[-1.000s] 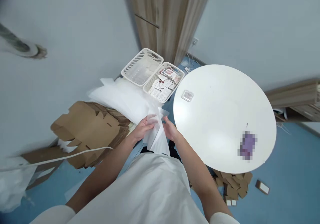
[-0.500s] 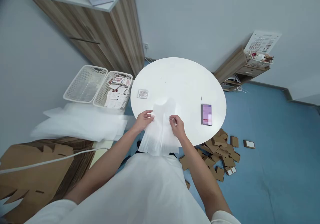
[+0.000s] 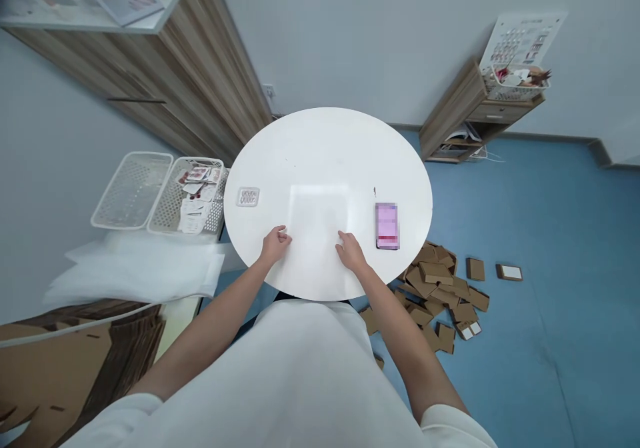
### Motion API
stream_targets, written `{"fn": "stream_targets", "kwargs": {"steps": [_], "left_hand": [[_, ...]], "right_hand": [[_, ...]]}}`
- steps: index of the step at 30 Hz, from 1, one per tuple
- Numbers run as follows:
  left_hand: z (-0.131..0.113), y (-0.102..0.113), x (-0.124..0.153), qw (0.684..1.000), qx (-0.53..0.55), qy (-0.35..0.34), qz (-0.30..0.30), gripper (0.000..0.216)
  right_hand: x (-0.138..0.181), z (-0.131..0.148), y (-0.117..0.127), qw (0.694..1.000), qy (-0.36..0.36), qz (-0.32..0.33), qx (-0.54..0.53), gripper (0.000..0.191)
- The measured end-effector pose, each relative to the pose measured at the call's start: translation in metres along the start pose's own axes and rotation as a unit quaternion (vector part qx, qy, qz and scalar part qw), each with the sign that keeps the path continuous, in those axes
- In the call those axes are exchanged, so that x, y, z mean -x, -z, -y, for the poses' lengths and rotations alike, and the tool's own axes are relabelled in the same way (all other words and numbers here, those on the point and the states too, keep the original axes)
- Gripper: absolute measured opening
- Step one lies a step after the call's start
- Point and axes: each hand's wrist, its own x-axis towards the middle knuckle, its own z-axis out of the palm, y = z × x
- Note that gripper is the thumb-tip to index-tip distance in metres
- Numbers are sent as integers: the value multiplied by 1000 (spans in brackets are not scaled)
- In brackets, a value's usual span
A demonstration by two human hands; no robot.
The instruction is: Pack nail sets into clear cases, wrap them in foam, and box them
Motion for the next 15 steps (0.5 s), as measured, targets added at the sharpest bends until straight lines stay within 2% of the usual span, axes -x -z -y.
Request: {"fn": "stream_targets", "kwargs": {"steps": [3,8,12,15], "left_hand": [[1,-5,-8,1000,-23,-6,4,42],[-5,-3,-24,996,-85,-30,15,47],[-10,5,-12,974,-176,-142,-5,58],[-7,6,10,932,-240,-250,102,52]], "right_hand": [[-4,-7,-8,998,-5,-7,54,50],[-5,-5,-17,987,-27,-62,147,55],[8,10,-20,973,-15,-95,211,51],[23,18,-30,970,41,-64,233,51]]}}
